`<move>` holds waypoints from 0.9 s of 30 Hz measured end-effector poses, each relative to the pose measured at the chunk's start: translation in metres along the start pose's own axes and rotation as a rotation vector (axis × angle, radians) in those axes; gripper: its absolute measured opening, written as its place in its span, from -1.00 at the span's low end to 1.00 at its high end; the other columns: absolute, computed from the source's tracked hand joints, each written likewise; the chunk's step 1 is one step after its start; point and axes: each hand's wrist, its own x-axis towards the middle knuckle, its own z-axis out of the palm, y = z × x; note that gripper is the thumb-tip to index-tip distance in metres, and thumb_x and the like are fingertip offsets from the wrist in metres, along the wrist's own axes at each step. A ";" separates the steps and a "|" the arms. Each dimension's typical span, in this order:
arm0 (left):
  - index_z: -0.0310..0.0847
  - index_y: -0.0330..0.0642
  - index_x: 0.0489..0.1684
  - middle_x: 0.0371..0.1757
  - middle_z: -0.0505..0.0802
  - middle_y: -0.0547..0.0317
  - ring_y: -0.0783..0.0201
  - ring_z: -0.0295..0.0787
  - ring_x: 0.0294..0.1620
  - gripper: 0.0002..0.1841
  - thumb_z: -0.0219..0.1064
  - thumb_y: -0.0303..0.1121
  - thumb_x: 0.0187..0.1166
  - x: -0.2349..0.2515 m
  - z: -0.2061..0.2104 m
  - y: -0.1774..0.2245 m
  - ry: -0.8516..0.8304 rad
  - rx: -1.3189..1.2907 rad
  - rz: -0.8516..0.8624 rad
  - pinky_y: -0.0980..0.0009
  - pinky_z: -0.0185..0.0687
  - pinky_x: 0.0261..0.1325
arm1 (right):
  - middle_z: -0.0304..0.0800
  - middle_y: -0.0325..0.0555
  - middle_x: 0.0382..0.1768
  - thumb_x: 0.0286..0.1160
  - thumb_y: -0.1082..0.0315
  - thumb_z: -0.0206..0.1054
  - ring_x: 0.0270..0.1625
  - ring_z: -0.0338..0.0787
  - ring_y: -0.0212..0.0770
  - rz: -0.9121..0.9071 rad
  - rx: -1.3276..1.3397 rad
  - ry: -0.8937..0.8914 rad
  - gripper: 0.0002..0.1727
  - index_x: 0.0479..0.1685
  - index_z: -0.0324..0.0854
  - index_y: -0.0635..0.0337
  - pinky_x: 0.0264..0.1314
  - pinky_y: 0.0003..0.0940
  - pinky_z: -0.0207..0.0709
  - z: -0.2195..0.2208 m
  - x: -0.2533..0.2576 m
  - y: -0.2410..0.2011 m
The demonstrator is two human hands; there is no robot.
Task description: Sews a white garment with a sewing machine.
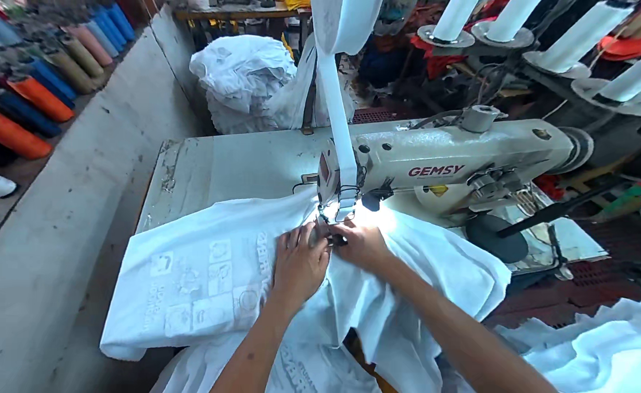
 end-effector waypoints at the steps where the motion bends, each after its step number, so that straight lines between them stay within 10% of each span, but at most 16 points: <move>1: 0.77 0.23 0.28 0.71 0.51 0.08 -0.06 0.40 0.68 -0.57 -0.06 -0.02 0.80 -0.001 -0.003 0.002 -0.031 0.004 0.001 -0.17 0.15 0.64 | 0.91 0.15 0.02 0.35 0.14 0.41 0.00 0.91 0.19 -0.042 0.041 -0.002 -0.71 -0.04 0.89 0.01 -0.07 0.25 0.70 -0.001 0.005 0.012; 6: 0.68 0.27 0.43 0.74 0.46 0.03 -0.11 0.29 0.75 -0.54 -0.13 -0.03 0.84 0.002 -0.005 0.005 -0.072 -0.007 -0.021 -0.26 0.05 0.66 | 0.91 0.14 -0.06 0.47 0.13 0.37 0.02 0.89 0.21 0.095 -0.024 -0.173 -0.72 -0.17 0.87 0.13 -0.02 0.30 0.65 -0.032 0.018 0.000; 12: 0.69 0.19 0.45 0.72 0.48 -0.02 -0.17 0.32 0.72 -0.59 0.14 -0.26 0.68 0.003 -0.012 0.008 -0.098 -0.027 -0.022 -0.30 0.10 0.61 | 0.83 0.09 0.13 0.63 0.31 0.17 0.06 0.86 0.06 0.487 0.264 -0.130 -0.51 0.53 0.59 0.20 0.10 0.09 0.71 -0.031 -0.032 -0.097; 15: 0.64 0.36 0.46 0.80 0.35 0.08 -0.11 0.18 0.79 -0.55 0.25 -0.22 0.58 0.007 -0.017 0.005 -0.207 -0.011 -0.023 -0.26 -0.02 0.67 | 0.79 0.05 0.15 0.47 0.31 0.27 0.02 0.86 0.09 0.563 0.063 -0.168 -0.44 0.54 0.60 0.08 -0.11 0.11 0.70 -0.018 -0.031 -0.100; 21: 0.73 0.29 0.33 0.75 0.44 0.15 -0.07 0.21 0.77 -0.62 0.25 -0.16 0.56 0.013 -0.016 -0.001 -0.166 -0.037 -0.016 -0.27 -0.06 0.67 | 0.90 0.01 -0.22 0.20 0.31 0.41 -0.38 0.87 0.08 0.230 -0.133 0.036 -0.48 0.29 0.79 0.03 -0.51 0.04 0.61 0.002 -0.027 -0.057; 27: 0.80 0.20 0.15 0.54 0.66 0.11 -0.06 0.40 0.66 -0.67 0.30 -0.09 0.47 0.019 -0.003 -0.007 0.028 -0.029 0.040 -0.30 0.03 0.63 | 0.92 0.01 -0.16 0.32 0.28 0.37 -0.28 0.89 0.13 0.066 -0.048 -0.078 -0.53 0.30 0.77 0.01 -0.37 0.16 0.63 -0.004 -0.011 -0.024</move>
